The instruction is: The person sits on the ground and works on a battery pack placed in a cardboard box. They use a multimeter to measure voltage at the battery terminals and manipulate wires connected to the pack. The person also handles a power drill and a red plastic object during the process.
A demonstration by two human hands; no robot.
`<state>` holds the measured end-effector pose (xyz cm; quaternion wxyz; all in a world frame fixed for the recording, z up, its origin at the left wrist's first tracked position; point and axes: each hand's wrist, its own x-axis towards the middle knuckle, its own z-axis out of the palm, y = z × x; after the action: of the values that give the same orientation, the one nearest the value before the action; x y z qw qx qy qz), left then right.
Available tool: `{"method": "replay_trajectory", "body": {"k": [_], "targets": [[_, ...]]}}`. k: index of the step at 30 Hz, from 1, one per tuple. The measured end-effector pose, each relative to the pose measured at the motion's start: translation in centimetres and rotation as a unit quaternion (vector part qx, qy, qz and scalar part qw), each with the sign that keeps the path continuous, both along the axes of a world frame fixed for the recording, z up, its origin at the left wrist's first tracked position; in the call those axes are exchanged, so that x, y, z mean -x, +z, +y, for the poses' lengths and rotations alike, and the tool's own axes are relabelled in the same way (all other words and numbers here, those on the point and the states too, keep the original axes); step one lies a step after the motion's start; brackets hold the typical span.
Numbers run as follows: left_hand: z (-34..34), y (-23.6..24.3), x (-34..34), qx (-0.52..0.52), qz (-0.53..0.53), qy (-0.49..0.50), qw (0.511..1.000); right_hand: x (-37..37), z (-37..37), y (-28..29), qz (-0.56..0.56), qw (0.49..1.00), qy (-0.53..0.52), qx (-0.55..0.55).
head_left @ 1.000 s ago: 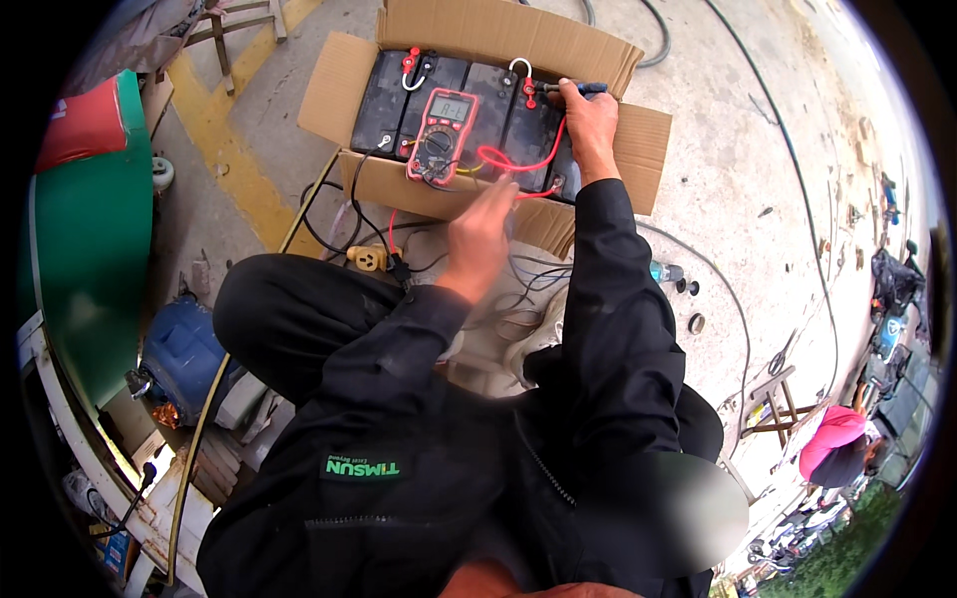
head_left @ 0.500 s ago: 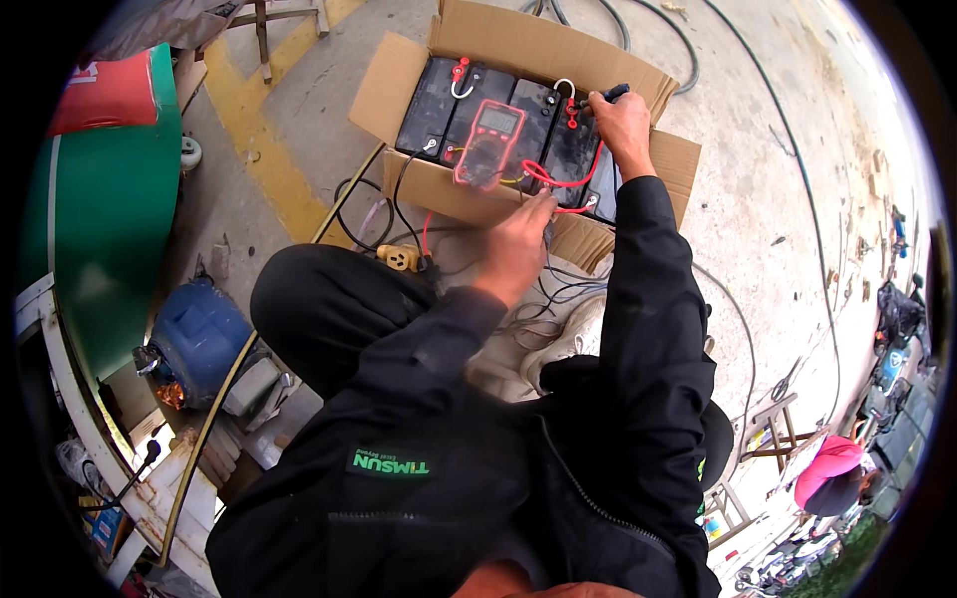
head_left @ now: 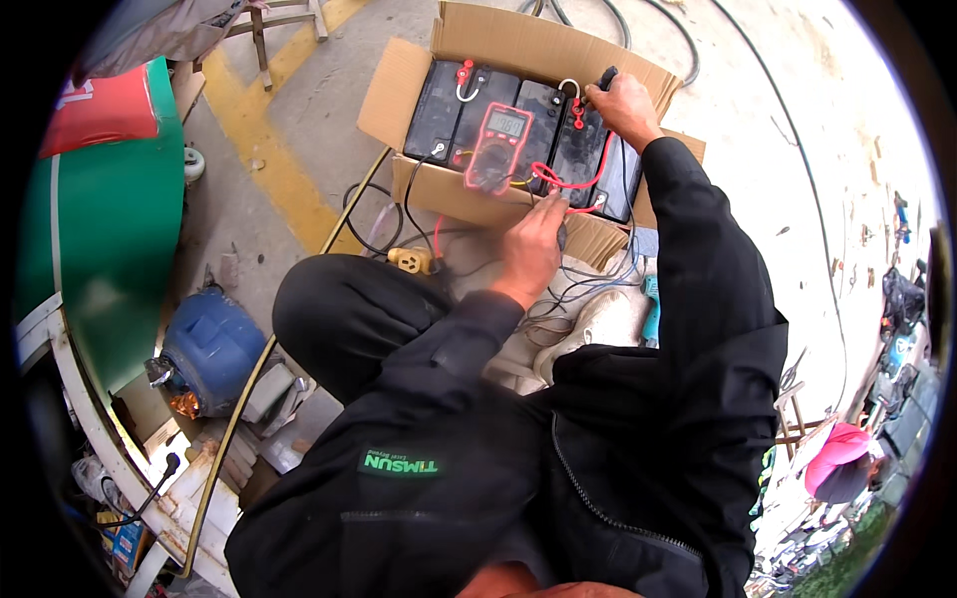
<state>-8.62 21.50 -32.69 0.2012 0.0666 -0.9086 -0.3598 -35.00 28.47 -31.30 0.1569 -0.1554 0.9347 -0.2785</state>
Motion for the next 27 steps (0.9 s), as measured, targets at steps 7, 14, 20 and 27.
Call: {"method": "replay_trajectory", "body": {"k": [7, 14, 20, 27], "targets": [[-0.13, 0.45, 0.02, 0.008, -0.008, -0.007, 1.0, 0.06, -0.07, 0.63, -0.007, 1.0, 0.011, -0.008], [-0.17, 0.46, 0.05, 0.005, -0.006, -0.006, 1.0, 0.04, -0.63, 0.68, 0.011, 1.0, 0.018, -0.007], [-0.16, 0.46, 0.0, 0.003, -0.008, -0.007, 1.0, 0.61, -0.35, 0.84, -0.031, 0.999, 0.019, -0.001], [0.06, 0.55, -0.05, 0.001, -0.012, -0.011, 1.0, 0.44, -0.02, 0.24, 0.002, 1.0, 0.019, 0.01]]}}
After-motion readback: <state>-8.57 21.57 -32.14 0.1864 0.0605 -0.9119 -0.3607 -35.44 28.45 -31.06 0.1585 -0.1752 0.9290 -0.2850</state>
